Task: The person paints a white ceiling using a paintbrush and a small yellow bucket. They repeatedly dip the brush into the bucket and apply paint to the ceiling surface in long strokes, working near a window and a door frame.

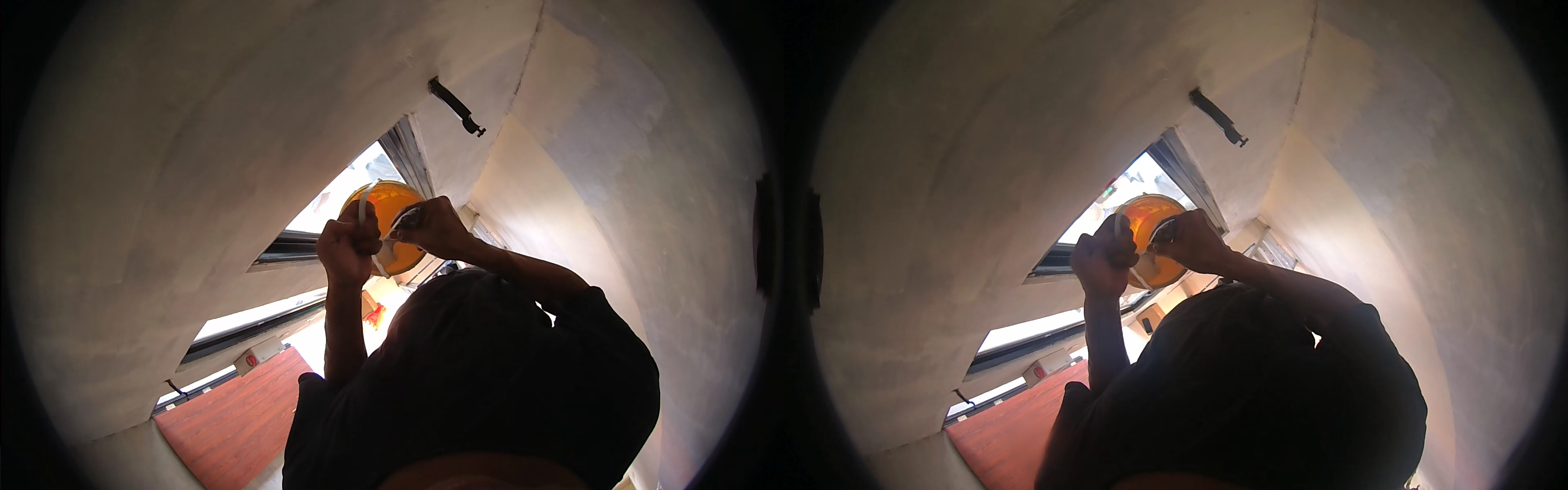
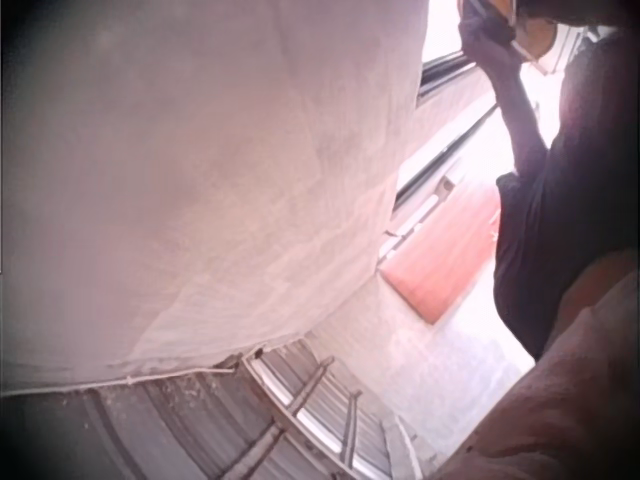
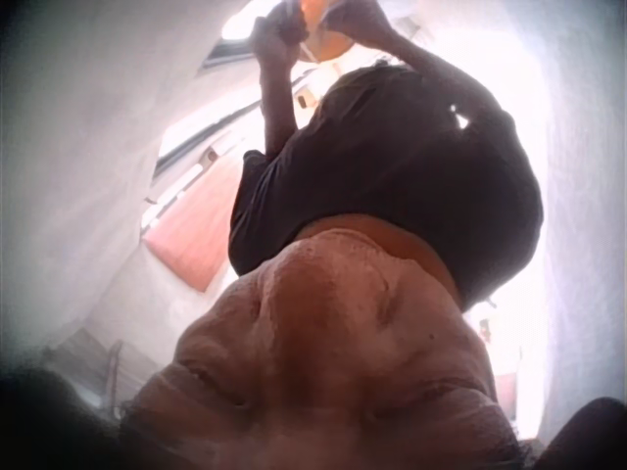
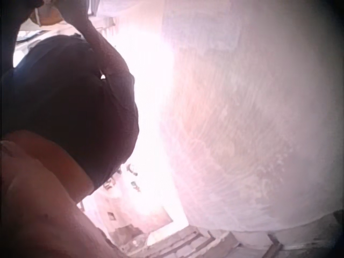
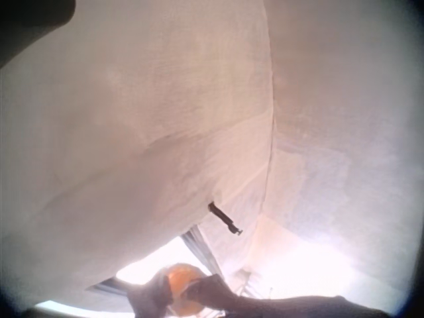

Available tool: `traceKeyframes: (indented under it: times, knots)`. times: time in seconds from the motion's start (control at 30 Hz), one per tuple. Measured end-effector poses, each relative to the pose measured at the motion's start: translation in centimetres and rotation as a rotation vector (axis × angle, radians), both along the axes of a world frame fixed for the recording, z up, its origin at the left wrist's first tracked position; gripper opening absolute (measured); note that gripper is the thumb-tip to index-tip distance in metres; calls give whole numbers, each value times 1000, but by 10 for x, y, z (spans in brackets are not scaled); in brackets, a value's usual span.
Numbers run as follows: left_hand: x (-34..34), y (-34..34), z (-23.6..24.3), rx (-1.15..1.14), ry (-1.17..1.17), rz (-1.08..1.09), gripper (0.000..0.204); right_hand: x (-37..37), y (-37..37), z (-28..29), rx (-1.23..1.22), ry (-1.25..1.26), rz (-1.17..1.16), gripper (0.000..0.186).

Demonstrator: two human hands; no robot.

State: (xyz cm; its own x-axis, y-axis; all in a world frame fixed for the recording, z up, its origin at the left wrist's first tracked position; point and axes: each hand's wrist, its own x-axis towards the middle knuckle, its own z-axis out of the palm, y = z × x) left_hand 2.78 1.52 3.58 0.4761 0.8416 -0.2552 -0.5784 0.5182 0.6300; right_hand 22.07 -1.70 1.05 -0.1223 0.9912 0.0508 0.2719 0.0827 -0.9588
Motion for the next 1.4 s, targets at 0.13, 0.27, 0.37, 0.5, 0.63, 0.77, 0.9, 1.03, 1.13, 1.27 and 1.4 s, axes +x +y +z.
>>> traceKeyframes:
  times: [0.13, 0.27, 0.37, 0.5, 0.63, 0.77, 0.9, 1.03, 1.13, 1.27, 1.4]
  knots:
    - [0, -1, 3, 2, 2, -25, 38, 1, 0, 4, -22, 91, -7, 24]
    - [2, -9, 7, -14, 116, 37, 37, 5, 2, -5, 325, -128, -159, 25]
    - [4, -15, 8, -17, 89, 78, 38, 9, 3, -6, 446, -265, -187, 23]
    - [-7, -8, -15, 49, 122, 13, 35, 16, 8, -36, 678, -470, -76, 27]
    - [-6, -9, 0, 141, 373, -20, 16, 8, -7, -24, 574, -352, -116, 26]
    - [17, -9, 15, 807, 1316, 117, 18, 3, -10, -6, 284, -123, -110, 22]
    - [19, -5, 11, 354, 704, 93, 32, 3, -10, -9, 93, -45, -28, 32]
    - [14, -2, 4, 17, 315, 16, 40, 3, -6, -16, 197, -60, -86, 28]
    - [19, -7, 15, -43, 239, 19, 36, 8, -1, -21, 342, -193, -157, 23]
    - [18, -5, 15, -64, 149, 0, 41, 23, -3, -12, 552, -338, -187, 29]
    - [13, -3, 5, 112, 391, 10, 39, 45, -21, 27, 393, -156, -238, 22]
